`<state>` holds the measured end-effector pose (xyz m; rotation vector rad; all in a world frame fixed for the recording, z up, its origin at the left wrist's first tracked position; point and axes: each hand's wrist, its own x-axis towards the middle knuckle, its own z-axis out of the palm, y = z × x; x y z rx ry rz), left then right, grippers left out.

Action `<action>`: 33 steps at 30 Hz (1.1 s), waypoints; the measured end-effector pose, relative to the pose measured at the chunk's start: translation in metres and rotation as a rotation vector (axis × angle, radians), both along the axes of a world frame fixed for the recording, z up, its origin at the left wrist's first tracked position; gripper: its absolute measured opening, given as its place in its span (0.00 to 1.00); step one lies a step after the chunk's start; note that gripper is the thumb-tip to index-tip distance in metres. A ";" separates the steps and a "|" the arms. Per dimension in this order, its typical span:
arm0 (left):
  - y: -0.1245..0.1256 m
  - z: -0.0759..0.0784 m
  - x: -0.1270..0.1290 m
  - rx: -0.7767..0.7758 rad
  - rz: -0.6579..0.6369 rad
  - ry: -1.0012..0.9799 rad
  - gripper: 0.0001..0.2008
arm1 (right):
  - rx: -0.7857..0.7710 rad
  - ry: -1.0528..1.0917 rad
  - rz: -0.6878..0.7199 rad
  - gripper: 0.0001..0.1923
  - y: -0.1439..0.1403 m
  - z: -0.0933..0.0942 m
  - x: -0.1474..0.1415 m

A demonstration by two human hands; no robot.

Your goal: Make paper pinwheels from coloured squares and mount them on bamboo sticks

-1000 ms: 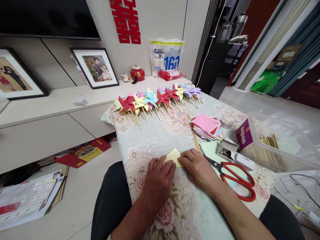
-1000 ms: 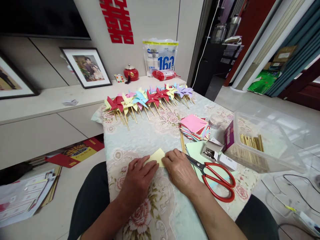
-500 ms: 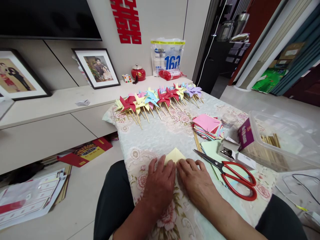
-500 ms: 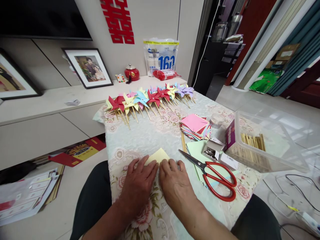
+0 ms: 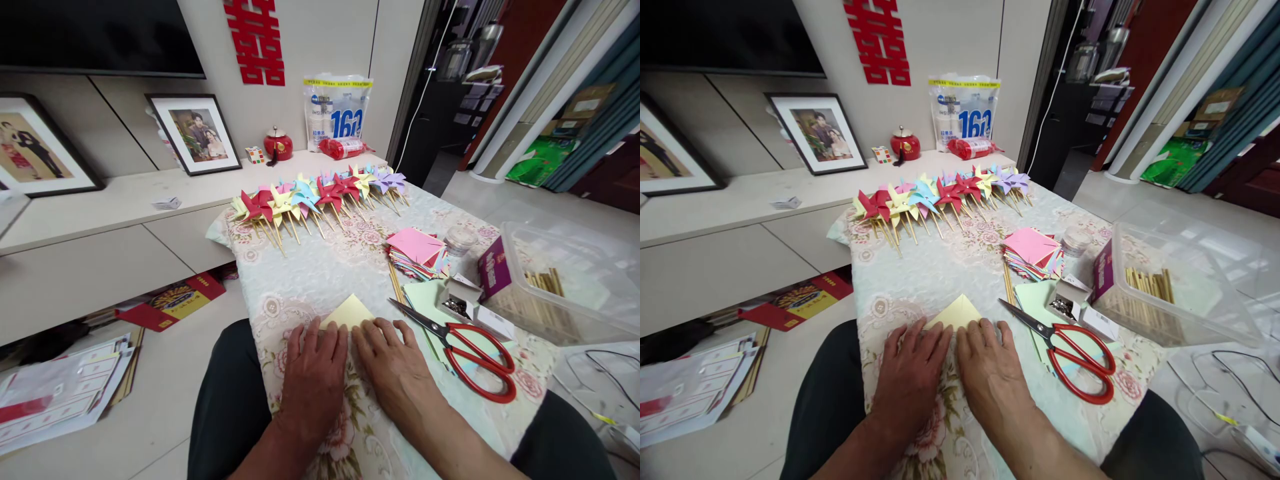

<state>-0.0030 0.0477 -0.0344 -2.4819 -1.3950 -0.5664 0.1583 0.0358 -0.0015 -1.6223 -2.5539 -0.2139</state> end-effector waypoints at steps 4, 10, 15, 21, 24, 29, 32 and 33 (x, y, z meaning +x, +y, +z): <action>0.000 0.000 0.002 -0.006 0.003 0.014 0.19 | -0.025 0.022 0.008 0.19 0.002 0.003 0.000; -0.003 -0.003 0.003 0.012 0.079 0.067 0.19 | -0.041 0.014 -0.009 0.12 0.003 0.006 0.001; -0.007 -0.003 0.004 0.031 0.141 0.079 0.18 | -0.046 0.017 -0.001 0.09 0.006 0.005 0.003; -0.009 -0.005 0.001 0.024 0.166 0.045 0.16 | 0.023 0.086 -0.004 0.08 0.015 -0.002 0.016; -0.013 -0.005 0.002 0.009 0.189 0.033 0.18 | 0.044 0.140 0.010 0.08 0.018 -0.005 0.022; -0.020 -0.008 0.012 0.058 0.240 -0.025 0.20 | -0.017 0.133 0.009 0.08 0.019 -0.007 0.024; -0.023 -0.013 0.019 0.091 0.113 -0.078 0.18 | -0.039 0.194 -0.016 0.10 0.020 -0.010 0.025; -0.024 -0.013 0.020 0.089 0.071 -0.086 0.18 | -0.038 0.227 -0.027 0.12 0.021 -0.011 0.026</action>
